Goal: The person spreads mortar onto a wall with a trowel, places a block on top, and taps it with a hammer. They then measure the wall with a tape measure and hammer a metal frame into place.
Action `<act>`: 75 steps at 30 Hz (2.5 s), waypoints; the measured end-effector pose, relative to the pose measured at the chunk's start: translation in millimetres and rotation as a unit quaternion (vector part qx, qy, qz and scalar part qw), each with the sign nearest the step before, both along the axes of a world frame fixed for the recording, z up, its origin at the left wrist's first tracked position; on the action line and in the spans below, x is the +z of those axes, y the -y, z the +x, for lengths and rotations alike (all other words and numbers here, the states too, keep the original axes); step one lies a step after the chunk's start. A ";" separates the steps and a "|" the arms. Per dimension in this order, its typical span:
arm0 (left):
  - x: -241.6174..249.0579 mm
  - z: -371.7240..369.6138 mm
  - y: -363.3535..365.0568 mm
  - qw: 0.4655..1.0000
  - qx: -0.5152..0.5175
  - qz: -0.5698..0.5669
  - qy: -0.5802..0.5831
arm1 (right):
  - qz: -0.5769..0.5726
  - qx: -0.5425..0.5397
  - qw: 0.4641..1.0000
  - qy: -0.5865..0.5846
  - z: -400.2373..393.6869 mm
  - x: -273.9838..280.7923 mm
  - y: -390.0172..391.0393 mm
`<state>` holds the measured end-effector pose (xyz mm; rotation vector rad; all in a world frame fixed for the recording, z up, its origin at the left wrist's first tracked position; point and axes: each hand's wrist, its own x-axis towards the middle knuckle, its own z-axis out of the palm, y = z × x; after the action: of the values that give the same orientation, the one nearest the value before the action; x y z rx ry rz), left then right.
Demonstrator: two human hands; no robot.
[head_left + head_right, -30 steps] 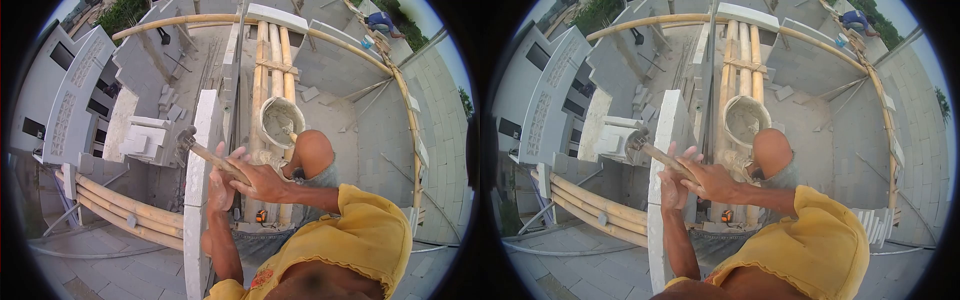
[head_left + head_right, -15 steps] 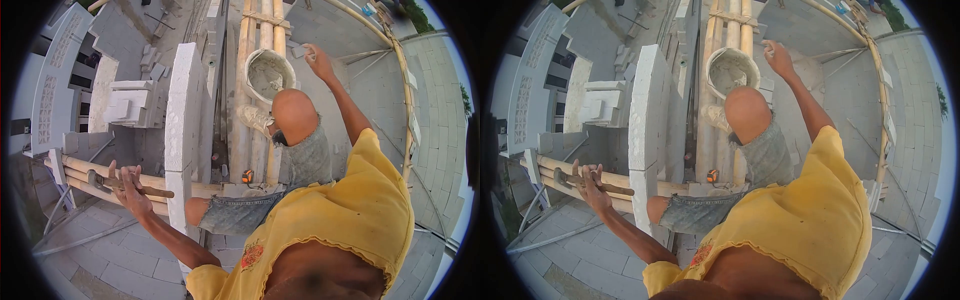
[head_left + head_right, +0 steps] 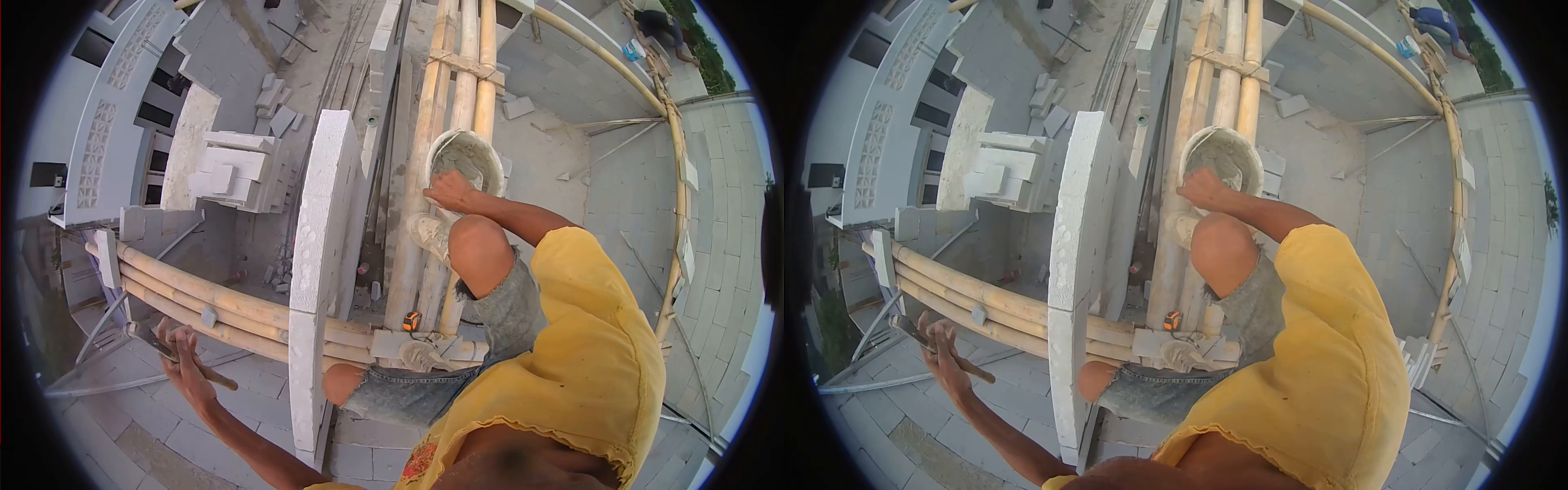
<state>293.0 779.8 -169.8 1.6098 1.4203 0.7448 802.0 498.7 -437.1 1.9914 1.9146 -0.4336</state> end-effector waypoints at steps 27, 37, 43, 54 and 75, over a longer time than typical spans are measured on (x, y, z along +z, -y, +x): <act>231.0 -80.1 261.9 0.863 0.113 -0.450 -0.202 | 0.267 -0.785 0.475 -0.295 80.3 241.0 136.1; 289.1 15.2 218.1 0.928 -0.046 -0.316 -0.193 | 0.264 -0.850 0.360 -0.280 59.3 412.0 173.6; 297.3 0.0 193.8 0.926 0.046 -0.322 -0.195 | 0.297 -0.878 0.285 -0.246 67.8 371.6 224.5; 357.6 -8.1 168.2 0.919 0.090 -0.339 -0.178 | 0.284 -0.899 0.154 -0.297 88.2 421.2 217.8; 368.5 2.2 52.3 0.905 -0.112 -0.164 -0.376 | 0.345 -0.868 0.203 -0.296 125.9 454.6 223.7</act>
<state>295.2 727.5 198.7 1.8204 1.7135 -0.2972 928.0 274.9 17.5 -1.7635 0.8759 0.3684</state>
